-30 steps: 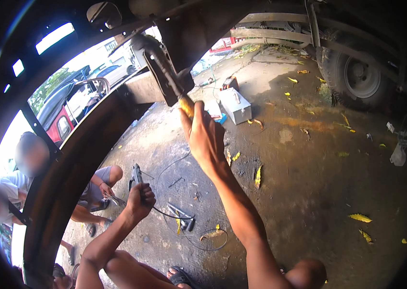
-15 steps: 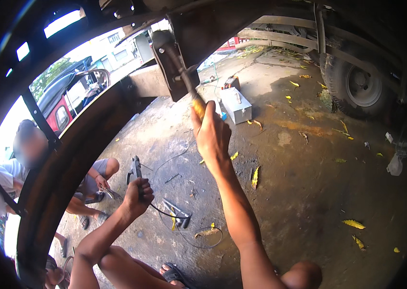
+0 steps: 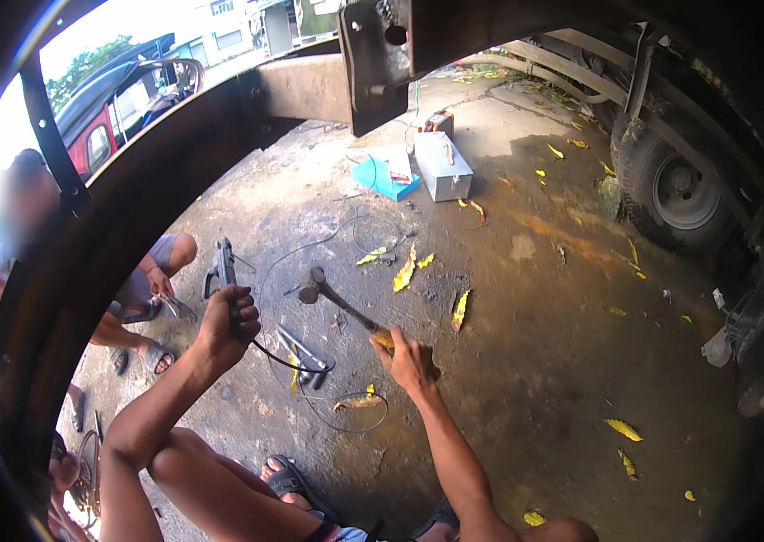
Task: The person welds a metal frame using a handheld welding torch, then uses a hammer to tap the welded area. The person repeats welding and hammering on different sections of the frame.
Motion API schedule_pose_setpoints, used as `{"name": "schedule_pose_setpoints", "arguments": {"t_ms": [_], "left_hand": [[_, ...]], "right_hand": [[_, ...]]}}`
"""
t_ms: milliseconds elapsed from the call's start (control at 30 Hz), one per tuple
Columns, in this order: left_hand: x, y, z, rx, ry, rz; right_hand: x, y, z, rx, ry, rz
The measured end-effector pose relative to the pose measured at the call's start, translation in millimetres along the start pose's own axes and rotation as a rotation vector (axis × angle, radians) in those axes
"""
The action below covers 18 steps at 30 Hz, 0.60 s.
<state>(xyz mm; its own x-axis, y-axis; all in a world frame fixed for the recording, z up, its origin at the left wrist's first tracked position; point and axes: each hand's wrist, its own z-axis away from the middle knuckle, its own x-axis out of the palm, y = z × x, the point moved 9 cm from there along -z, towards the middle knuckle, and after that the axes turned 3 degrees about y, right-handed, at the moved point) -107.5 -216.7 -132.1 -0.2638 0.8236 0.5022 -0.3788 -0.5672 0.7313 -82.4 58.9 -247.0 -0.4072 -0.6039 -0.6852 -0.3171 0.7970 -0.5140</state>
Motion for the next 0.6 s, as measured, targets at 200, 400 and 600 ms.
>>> {"name": "schedule_pose_setpoints", "arguments": {"t_ms": [200, 400, 600], "left_hand": [[8.9, -2.0, 15.9, -0.007, 0.015, -0.030], [7.8, -16.6, 16.3, -0.055, -0.091, -0.203], [44.6, -13.3, 20.3, 0.296, -0.212, -0.669]], "right_hand": [[96.4, 54.6, 58.8, 0.196, -0.470, 0.315], [134.0, 71.0, 118.3, 0.337, -0.628, 0.220], [77.6, -5.4, 1.8, 0.281, -0.382, -0.569]]}}
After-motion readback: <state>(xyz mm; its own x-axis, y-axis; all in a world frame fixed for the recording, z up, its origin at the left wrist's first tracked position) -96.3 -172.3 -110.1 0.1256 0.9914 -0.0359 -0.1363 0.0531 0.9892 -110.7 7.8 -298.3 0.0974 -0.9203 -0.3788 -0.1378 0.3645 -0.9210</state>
